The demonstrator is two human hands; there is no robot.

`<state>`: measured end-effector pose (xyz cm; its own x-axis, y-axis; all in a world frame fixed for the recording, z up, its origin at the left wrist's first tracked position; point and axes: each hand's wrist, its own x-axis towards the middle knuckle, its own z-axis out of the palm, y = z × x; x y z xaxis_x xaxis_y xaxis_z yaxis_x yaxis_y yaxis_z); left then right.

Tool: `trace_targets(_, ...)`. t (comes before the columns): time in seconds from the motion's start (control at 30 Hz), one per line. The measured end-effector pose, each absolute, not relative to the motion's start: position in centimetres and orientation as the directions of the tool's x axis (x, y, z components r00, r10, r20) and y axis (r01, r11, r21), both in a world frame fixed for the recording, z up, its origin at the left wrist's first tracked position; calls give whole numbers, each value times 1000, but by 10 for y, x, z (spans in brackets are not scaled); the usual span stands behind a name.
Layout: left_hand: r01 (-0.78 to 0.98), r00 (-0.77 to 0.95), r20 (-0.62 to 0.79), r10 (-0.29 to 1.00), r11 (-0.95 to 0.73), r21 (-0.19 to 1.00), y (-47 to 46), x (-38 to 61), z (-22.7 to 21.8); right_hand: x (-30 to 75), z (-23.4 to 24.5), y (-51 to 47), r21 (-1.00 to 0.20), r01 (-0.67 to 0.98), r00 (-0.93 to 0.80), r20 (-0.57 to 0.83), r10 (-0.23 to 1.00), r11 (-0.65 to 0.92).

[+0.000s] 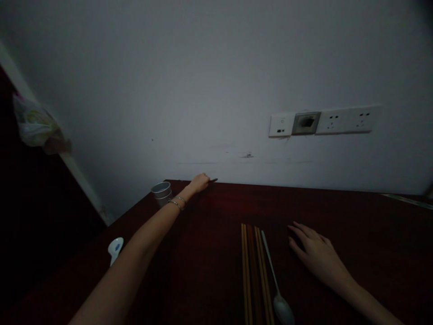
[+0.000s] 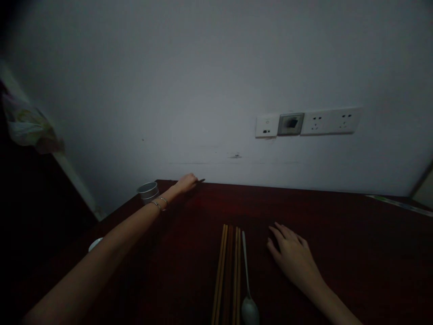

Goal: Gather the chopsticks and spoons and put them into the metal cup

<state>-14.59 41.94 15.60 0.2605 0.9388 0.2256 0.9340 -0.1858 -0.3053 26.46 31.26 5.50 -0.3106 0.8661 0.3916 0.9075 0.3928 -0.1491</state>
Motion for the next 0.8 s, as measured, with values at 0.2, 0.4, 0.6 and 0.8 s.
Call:
trace_targets(0.2, 947, 51, 486, 873, -197, 255, 410, -111, 199, 264, 57, 310, -164, 903, -309, 390, 867, 396)
trace_targets(0.4, 613, -52, 556, 829, -413, 674, 383, -45, 234, 262, 60, 309, -179, 902, -306, 378, 874, 394)
trace_targets(0.6, 203, 22, 440, 898, -435, 877, 311, 25, 225, 261, 68, 305, -196, 900, -305, 355, 883, 390)
trace_targets(0.8, 199, 181, 247, 952, -281, 939, 267, 65, 200, 260, 71, 301, -216, 894, -307, 344, 887, 393)
